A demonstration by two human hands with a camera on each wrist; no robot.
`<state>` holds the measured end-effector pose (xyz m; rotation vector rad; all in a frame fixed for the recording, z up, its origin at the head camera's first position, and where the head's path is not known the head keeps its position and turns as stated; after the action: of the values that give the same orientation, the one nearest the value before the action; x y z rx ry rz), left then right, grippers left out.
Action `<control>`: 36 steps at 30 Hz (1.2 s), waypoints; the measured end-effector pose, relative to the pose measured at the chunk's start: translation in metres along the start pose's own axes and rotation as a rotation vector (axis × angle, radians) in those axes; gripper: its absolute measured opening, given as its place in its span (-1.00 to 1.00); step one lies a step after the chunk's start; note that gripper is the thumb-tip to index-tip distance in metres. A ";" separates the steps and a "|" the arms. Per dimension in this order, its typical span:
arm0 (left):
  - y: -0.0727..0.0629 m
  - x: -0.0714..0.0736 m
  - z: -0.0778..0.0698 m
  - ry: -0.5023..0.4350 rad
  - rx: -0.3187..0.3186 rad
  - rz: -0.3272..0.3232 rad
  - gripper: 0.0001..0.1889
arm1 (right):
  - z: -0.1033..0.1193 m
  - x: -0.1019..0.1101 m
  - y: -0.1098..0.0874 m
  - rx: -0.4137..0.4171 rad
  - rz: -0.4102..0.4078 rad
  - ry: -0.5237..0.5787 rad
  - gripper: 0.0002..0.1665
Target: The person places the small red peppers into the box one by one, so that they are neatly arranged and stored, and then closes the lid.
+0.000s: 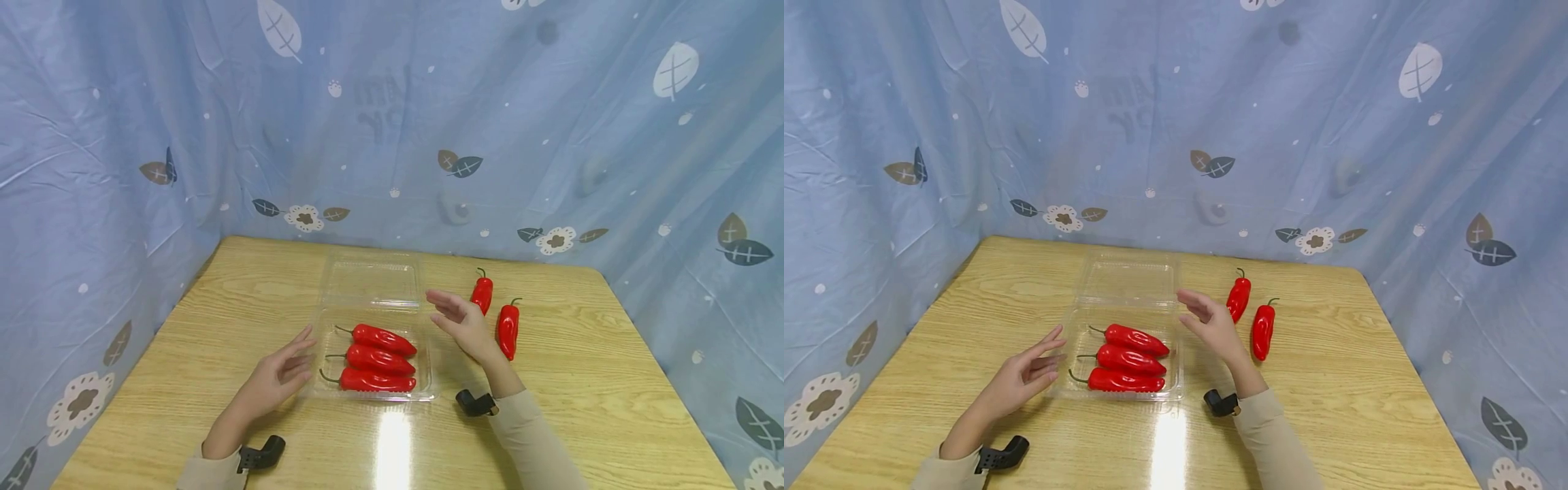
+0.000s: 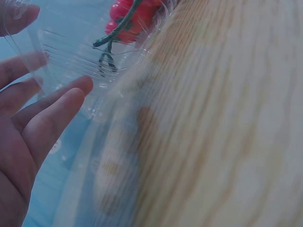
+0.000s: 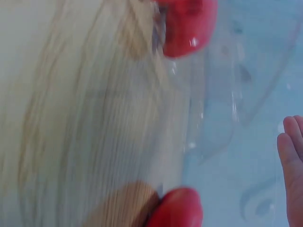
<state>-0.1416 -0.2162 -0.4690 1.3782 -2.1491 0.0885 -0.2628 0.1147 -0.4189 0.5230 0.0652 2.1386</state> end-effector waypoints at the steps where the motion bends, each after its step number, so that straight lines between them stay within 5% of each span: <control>1: 0.000 0.000 0.000 0.001 0.001 -0.001 -0.47 | -0.001 0.004 -0.002 -0.011 -0.011 0.002 -0.50; 16: 0.000 0.000 0.000 0.009 -0.010 -0.006 -0.47 | -0.014 0.050 -0.034 -0.152 -0.220 -0.029 -0.48; 36: -0.001 0.000 0.002 0.007 -0.032 -0.003 -0.45 | -0.043 0.089 -0.073 -0.411 -0.357 -0.035 -0.39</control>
<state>-0.1420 -0.2174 -0.4703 1.3609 -2.1340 0.0575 -0.2677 0.2343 -0.4447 0.2801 -0.2766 1.7298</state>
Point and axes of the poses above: each hand's wrist, its own y-axis towards the middle knuckle, its own x-axis out of the back of the hand, z = x × y, the point moved 4 cm from there along y, towards the middle knuckle, and after that the axes turned 10 degrees about z, right-handed, at the moved point
